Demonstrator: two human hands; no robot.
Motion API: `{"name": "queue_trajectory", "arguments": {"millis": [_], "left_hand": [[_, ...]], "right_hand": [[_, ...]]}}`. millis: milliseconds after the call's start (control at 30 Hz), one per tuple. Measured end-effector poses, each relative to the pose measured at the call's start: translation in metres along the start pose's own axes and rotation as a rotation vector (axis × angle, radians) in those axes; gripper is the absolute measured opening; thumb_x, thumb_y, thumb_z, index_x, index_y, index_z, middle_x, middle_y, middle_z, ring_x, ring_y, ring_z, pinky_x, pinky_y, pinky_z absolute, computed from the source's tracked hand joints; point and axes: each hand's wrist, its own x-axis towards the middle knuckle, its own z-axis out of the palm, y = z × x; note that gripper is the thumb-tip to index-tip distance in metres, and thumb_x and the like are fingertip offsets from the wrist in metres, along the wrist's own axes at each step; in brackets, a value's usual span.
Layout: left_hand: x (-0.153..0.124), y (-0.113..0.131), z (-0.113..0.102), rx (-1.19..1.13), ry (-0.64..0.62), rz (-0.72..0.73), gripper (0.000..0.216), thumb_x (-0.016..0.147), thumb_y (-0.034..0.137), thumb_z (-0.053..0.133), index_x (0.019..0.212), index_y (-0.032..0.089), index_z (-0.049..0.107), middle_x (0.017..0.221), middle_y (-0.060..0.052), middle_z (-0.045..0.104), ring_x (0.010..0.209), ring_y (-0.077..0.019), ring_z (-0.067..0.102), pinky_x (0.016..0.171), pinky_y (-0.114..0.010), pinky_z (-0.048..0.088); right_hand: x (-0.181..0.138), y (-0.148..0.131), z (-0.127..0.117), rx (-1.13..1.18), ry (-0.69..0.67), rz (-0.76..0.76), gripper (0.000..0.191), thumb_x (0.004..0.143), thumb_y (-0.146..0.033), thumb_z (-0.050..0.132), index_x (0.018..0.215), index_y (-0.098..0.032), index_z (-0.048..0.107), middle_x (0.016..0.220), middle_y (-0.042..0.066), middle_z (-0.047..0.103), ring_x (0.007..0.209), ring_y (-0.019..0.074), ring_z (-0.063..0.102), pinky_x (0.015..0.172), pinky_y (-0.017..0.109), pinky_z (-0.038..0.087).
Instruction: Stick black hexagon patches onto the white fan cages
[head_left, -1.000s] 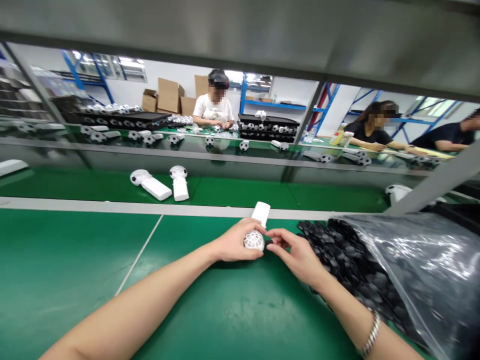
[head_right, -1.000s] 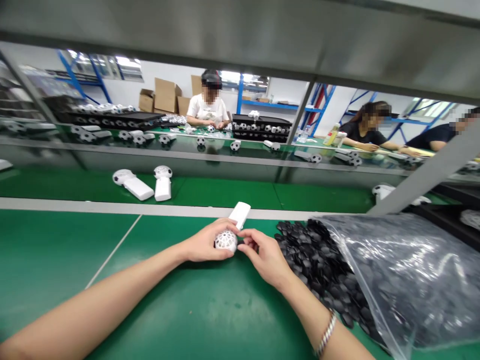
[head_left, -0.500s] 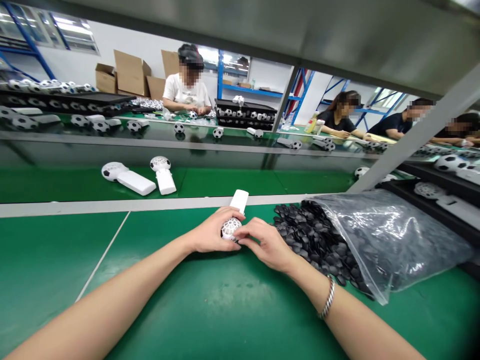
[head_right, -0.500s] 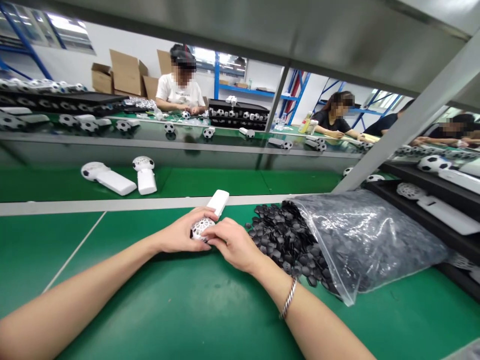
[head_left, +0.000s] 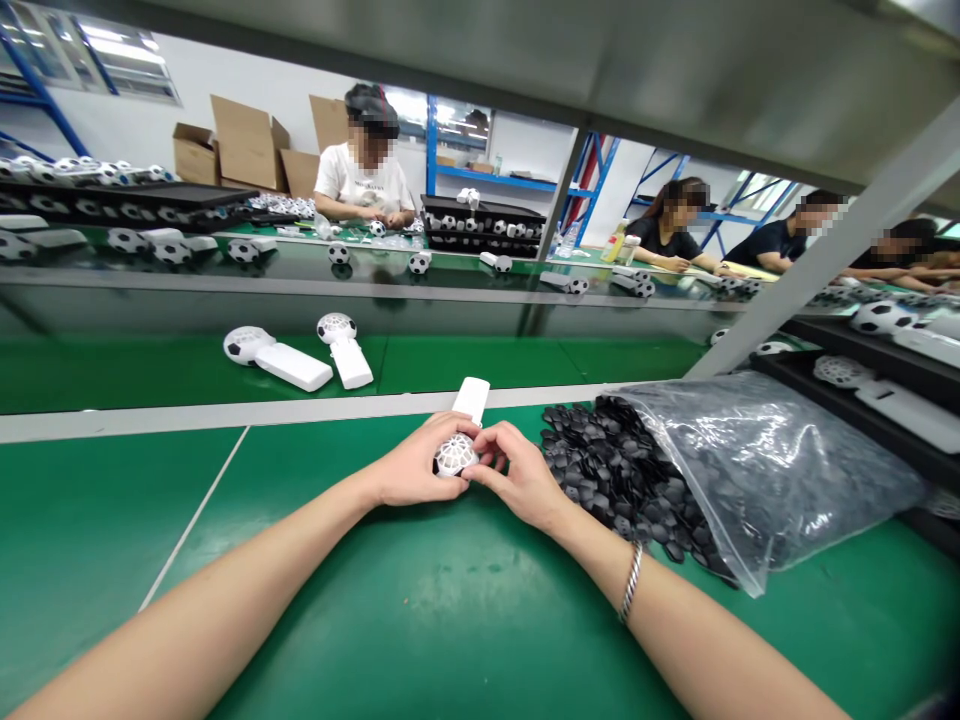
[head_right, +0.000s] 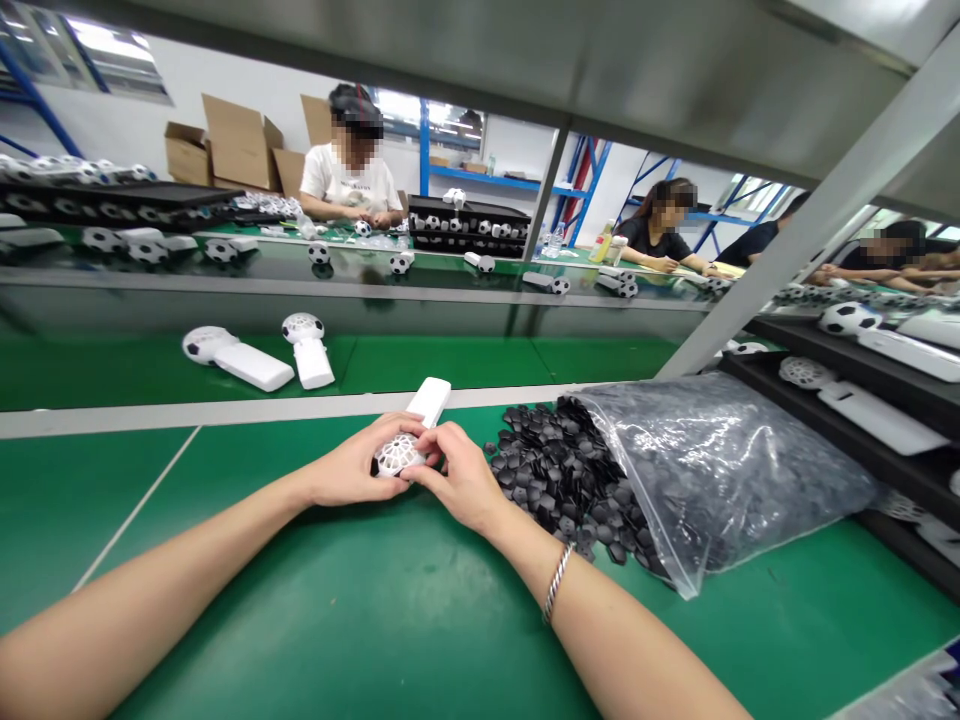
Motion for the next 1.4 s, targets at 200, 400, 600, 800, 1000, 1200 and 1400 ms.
{"name": "queue_trajectory", "arguments": {"millis": [200,400,600,800,1000,1200,1400], "left_hand": [[0.000,-0.003,-0.002,-0.005,-0.017,0.004,0.049,0.067,0.013,0.058,0.112,0.024,0.044,0.122,-0.003,0.041,0.114,-0.0204,0.041,0.101,-0.035,0.030],[0.000,0.000,0.000,0.004,0.004,0.004,0.047,0.068,0.013,0.056,0.112,0.023,0.043,0.119,-0.004,0.043,0.111,-0.0197,0.043,0.098,-0.034,0.032],[-0.002,-0.002,0.001,0.008,0.012,-0.046,0.046,0.070,0.019,0.057,0.113,0.024,0.042,0.124,-0.006,0.039,0.118,-0.0233,0.037,0.101,-0.039,0.029],[0.000,-0.009,0.011,0.116,0.208,-0.159,0.049,0.062,0.039,0.068,0.104,0.023,0.049,0.116,-0.007,0.035,0.120,-0.0270,0.030,0.104,-0.044,0.025],[0.003,-0.006,0.008,0.127,0.214,-0.330,0.057,0.052,0.048,0.072,0.099,0.021,0.053,0.104,-0.004,0.035,0.105,-0.0246,0.043,0.099,-0.040,0.034],[0.005,0.003,-0.006,0.120,0.074,-0.322,0.052,0.057,0.039,0.070,0.105,0.023,0.056,0.095,-0.002,0.043,0.091,-0.0221,0.051,0.088,-0.038,0.041],[0.004,-0.006,-0.017,0.033,-0.024,-0.255,0.054,0.057,0.039,0.072,0.107,0.025,0.058,0.095,-0.002,0.046,0.090,-0.0213,0.052,0.084,-0.034,0.041]], "right_hand": [[0.001,0.002,0.002,-0.013,0.025,0.031,0.021,0.074,-0.031,0.063,0.085,-0.020,0.049,0.084,-0.001,0.048,0.064,0.0088,0.049,0.060,0.023,0.041],[0.001,-0.001,0.005,-0.055,0.044,0.071,0.023,0.074,-0.035,0.063,0.084,-0.021,0.048,0.084,-0.001,0.048,0.065,0.0094,0.050,0.060,0.023,0.040],[0.006,0.001,-0.005,-0.053,0.031,0.090,0.019,0.076,-0.036,0.059,0.080,-0.019,0.049,0.078,-0.002,0.052,0.063,0.0092,0.049,0.059,0.022,0.041],[0.011,0.003,-0.053,-0.296,-0.063,0.259,0.010,0.073,-0.027,0.061,0.072,-0.018,0.055,0.068,-0.002,0.057,0.061,0.0103,0.052,0.058,0.022,0.040],[0.005,0.002,-0.071,-0.511,-0.473,0.394,0.026,0.054,-0.025,0.075,0.074,-0.021,0.060,0.071,-0.002,0.060,0.062,0.0124,0.053,0.051,0.020,0.035],[0.005,0.001,-0.069,-0.557,-0.580,0.377,0.016,0.058,-0.024,0.073,0.068,-0.021,0.061,0.067,-0.003,0.059,0.061,0.0112,0.053,0.049,0.019,0.033],[0.006,0.002,-0.068,-0.488,-0.566,0.338,0.023,0.057,-0.026,0.074,0.075,-0.020,0.061,0.073,-0.002,0.059,0.064,0.0111,0.053,0.050,0.018,0.034]]}}
